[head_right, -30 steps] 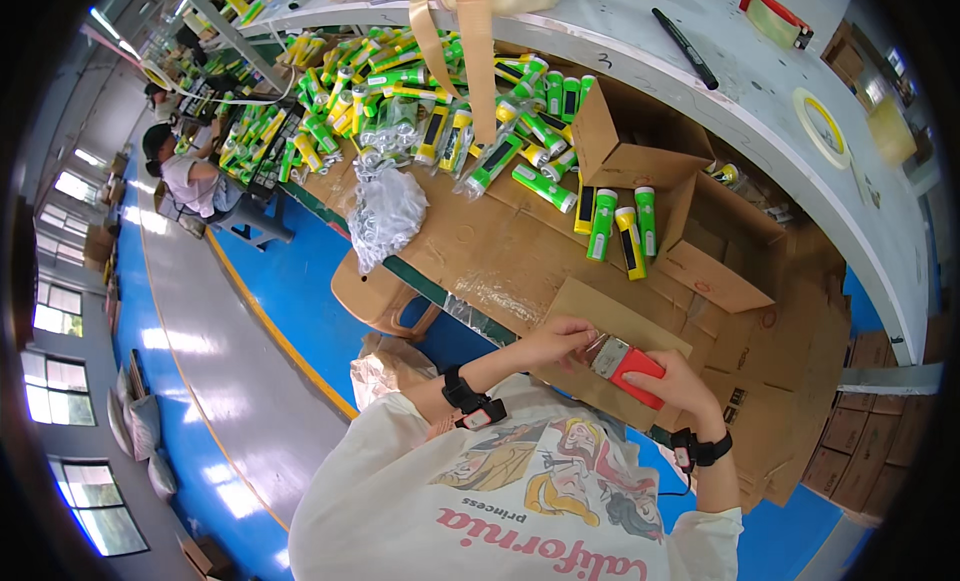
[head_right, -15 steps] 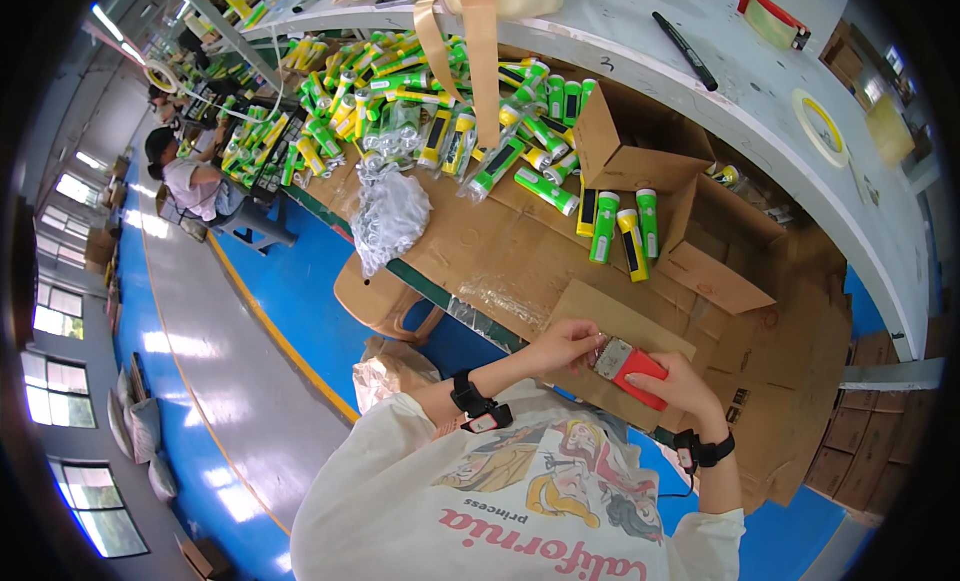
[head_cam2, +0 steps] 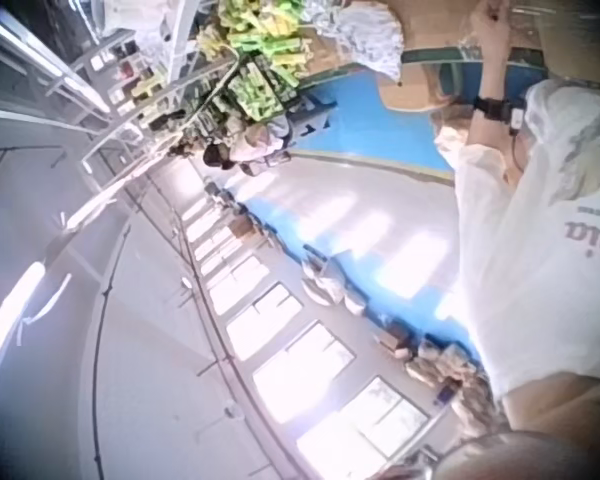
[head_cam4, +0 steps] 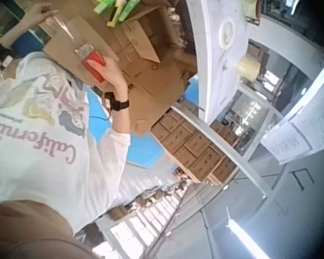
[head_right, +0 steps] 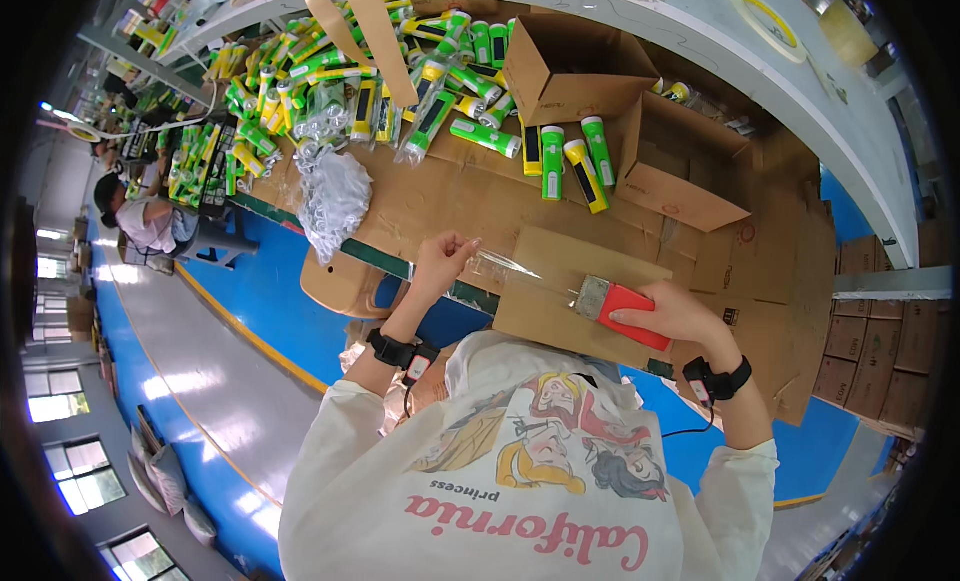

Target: Packing electronic tubes into cardboard boxes and sealing them with adhesive tape.

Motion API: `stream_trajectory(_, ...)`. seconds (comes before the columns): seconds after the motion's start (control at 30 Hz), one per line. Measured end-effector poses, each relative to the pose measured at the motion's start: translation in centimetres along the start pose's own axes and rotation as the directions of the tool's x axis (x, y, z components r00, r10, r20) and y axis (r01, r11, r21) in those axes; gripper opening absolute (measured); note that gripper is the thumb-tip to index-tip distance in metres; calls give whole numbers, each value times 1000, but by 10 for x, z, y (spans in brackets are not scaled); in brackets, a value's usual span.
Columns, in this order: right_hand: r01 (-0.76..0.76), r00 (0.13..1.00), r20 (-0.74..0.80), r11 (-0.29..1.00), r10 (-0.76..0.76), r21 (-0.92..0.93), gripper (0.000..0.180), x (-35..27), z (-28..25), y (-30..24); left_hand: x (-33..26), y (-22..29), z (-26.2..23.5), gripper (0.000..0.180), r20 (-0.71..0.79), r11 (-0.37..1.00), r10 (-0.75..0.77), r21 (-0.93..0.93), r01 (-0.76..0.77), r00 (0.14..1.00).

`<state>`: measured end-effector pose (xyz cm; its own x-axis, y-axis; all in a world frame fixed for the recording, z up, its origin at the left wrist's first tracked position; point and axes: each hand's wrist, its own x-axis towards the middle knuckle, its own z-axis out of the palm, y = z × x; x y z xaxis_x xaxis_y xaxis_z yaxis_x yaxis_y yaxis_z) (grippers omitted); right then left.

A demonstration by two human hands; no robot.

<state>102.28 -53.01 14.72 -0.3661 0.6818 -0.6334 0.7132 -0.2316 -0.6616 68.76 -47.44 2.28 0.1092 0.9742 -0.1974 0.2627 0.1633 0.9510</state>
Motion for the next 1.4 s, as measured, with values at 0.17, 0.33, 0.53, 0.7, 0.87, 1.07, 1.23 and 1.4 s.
stream_trajectory(0.17,10,1000,-14,995,-12,-98,39,1,1,-11,-10,-31,9,21,-36,996,-5,91,8,999)
stream_trajectory(0.33,18,1000,-23,990,-21,-137,40,7,3,-8,-10,-64,30,29,-90,991,7,-136,-19,996)
stream_trajectory(0.53,-35,999,9,977,38,-211,45,11,-1,-12,-24,-75,76,43,102,979,12,203,-33,995)
stream_trajectory(0.7,-23,999,23,948,32,-318,49,11,-2,-11,-23,-124,76,38,75,954,-10,301,-13,997)
stream_trajectory(0.87,-63,998,5,959,67,-277,48,8,-2,-6,14,-16,55,24,103,939,112,314,-139,988)
stream_trajectory(1.07,-12,1000,14,952,17,-305,49,13,-1,-8,44,70,101,23,412,617,632,246,-748,657)
stream_trajectory(1.23,-103,992,34,928,123,-358,51,11,-5,-1,44,51,128,30,684,582,298,423,-695,666)
stream_trajectory(1.4,-65,997,39,994,68,-88,54,-48,-36,61,47,50,115,28,651,633,226,467,-617,724)
